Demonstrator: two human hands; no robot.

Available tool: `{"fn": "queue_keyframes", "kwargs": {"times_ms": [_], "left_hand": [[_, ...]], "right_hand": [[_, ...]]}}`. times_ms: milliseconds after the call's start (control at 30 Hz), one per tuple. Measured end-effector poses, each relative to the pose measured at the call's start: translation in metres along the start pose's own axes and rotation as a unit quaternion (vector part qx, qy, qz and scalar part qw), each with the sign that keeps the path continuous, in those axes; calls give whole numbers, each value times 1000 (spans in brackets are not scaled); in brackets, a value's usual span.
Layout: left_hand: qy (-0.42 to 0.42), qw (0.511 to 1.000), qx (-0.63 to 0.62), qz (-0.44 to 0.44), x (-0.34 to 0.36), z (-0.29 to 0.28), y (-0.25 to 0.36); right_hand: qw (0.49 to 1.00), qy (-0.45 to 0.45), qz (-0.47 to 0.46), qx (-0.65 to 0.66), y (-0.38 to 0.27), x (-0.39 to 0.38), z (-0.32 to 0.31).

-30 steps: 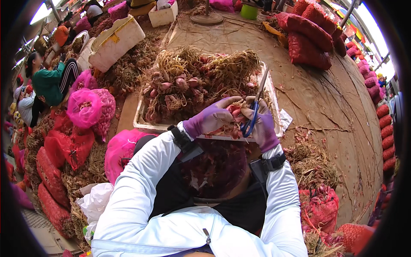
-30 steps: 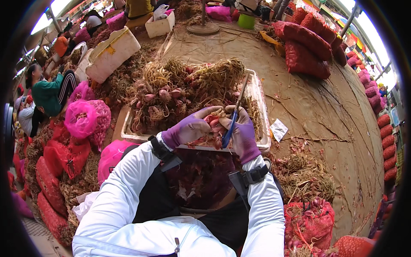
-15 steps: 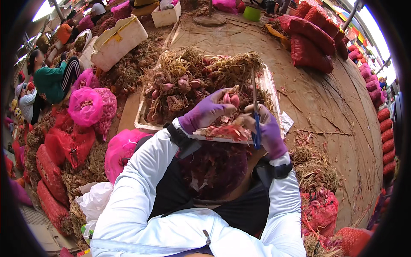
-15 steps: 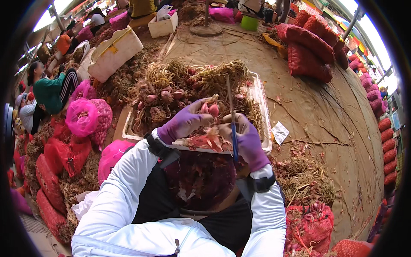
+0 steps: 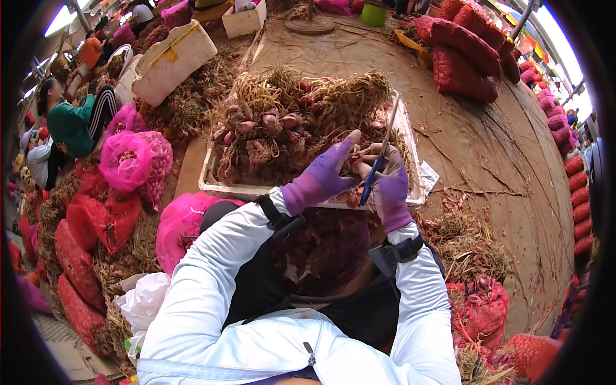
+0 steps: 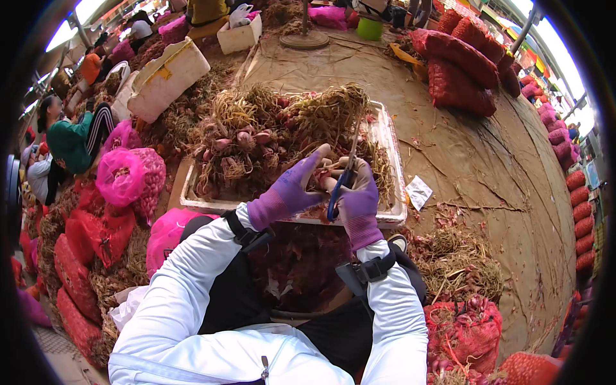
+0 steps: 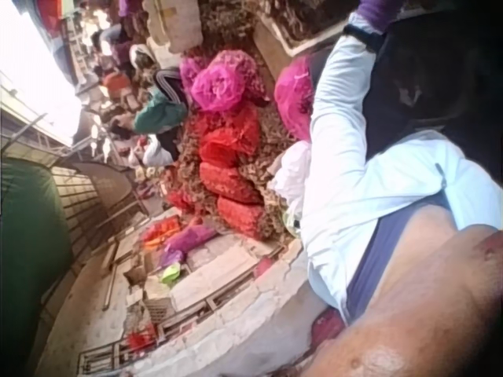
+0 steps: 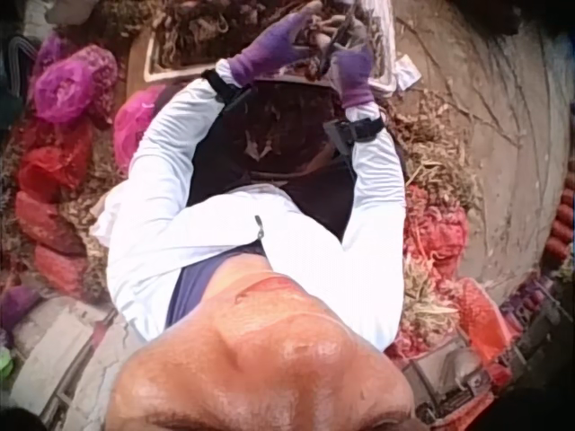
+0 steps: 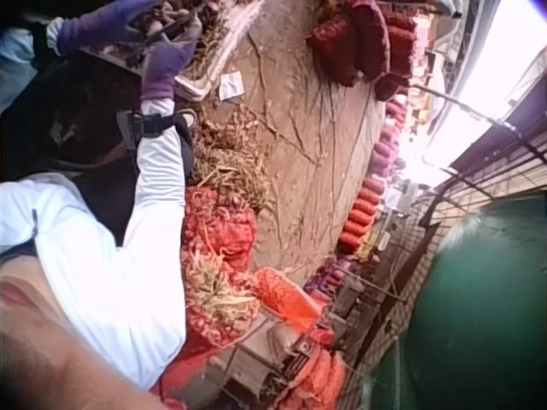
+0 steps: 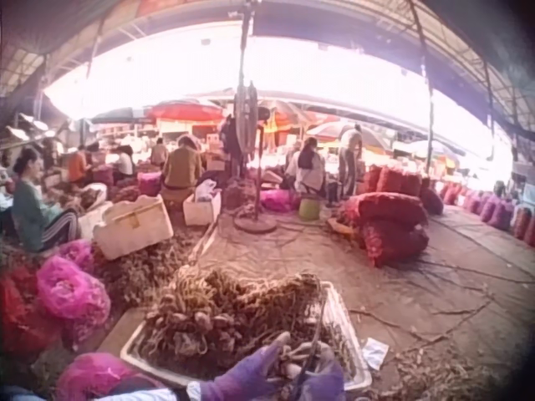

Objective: The person picks up shallots from a tray, uses shears to cut off the roots and stems, and drops the trimmed bulbs into a pink mesh bag.

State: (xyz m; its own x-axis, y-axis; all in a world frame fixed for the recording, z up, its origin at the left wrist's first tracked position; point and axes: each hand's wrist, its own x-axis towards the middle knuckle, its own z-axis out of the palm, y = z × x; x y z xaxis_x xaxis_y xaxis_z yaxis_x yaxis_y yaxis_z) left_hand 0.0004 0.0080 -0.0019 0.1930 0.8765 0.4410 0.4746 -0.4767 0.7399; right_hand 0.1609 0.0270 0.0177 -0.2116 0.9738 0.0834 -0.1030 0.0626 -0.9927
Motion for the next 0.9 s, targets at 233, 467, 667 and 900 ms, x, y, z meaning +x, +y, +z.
{"fn": "queue_keyframes", "kwargs": {"times_ms": [233, 467, 667, 900], "left_hand": [[-93, 917, -381, -77, 1, -5, -6], [-155, 844, -495, -139, 2, -9, -16], [23, 952, -305, -1, 4, 5, 1], [11, 887, -444, -128, 2, -2, 2]], "right_hand": [[993, -14, 43, 112, 1, 3, -8], [998, -27, -6, 64, 0, 1, -10], [997, -5, -74, 21, 6, -6, 3], [997, -17, -42, 68, -8, -11, 4]]}}
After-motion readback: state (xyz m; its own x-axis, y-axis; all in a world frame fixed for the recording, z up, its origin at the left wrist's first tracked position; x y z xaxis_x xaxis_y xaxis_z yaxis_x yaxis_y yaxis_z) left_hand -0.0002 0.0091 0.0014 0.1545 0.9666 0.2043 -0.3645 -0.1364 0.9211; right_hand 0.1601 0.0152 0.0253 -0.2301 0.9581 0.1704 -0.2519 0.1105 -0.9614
